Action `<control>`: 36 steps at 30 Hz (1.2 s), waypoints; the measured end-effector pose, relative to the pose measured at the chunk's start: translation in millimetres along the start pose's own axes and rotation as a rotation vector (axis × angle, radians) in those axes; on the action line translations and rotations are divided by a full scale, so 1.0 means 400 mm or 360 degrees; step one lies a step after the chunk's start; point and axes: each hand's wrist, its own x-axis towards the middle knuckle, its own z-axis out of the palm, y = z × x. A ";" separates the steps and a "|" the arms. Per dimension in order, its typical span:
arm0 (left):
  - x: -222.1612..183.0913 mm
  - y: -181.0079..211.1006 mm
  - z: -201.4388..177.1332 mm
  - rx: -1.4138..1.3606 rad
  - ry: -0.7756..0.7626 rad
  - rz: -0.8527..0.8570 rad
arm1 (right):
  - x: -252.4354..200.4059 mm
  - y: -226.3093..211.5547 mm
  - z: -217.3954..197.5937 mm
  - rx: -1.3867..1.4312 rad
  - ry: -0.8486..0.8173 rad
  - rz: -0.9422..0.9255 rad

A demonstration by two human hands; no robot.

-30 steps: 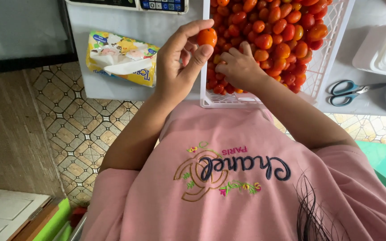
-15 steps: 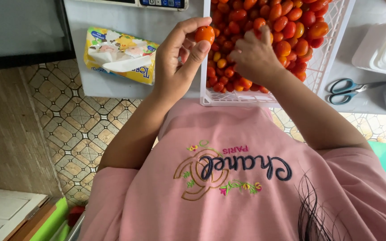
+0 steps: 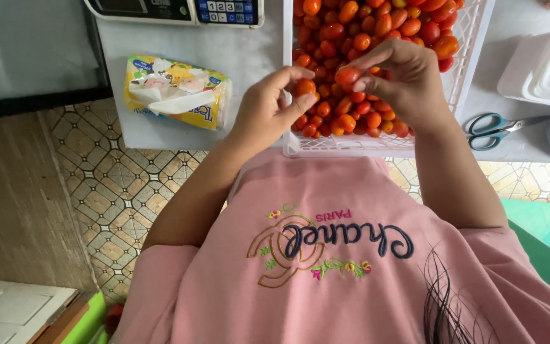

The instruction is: Sorting and packing cherry tomatoes from a large crate into small plastic trays for weighing on a digital scale.

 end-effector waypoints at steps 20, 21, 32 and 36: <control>0.005 0.096 0.047 -0.1171 -0.0298 0.0020 | -0.067 -0.135 0.014 -0.0382 0.0593 -0.0582; 0.002 0.094 0.047 -0.1218 -0.0305 0.0039 | -0.066 -0.129 0.010 -0.0482 0.0685 -0.0539; -0.012 0.106 0.040 -0.1154 -0.0238 0.0172 | -0.086 -0.186 0.035 -0.0555 0.0559 -0.0487; -0.022 0.107 0.044 -0.1078 -0.0212 0.0205 | -0.088 -0.201 0.051 -0.0576 0.0431 -0.0582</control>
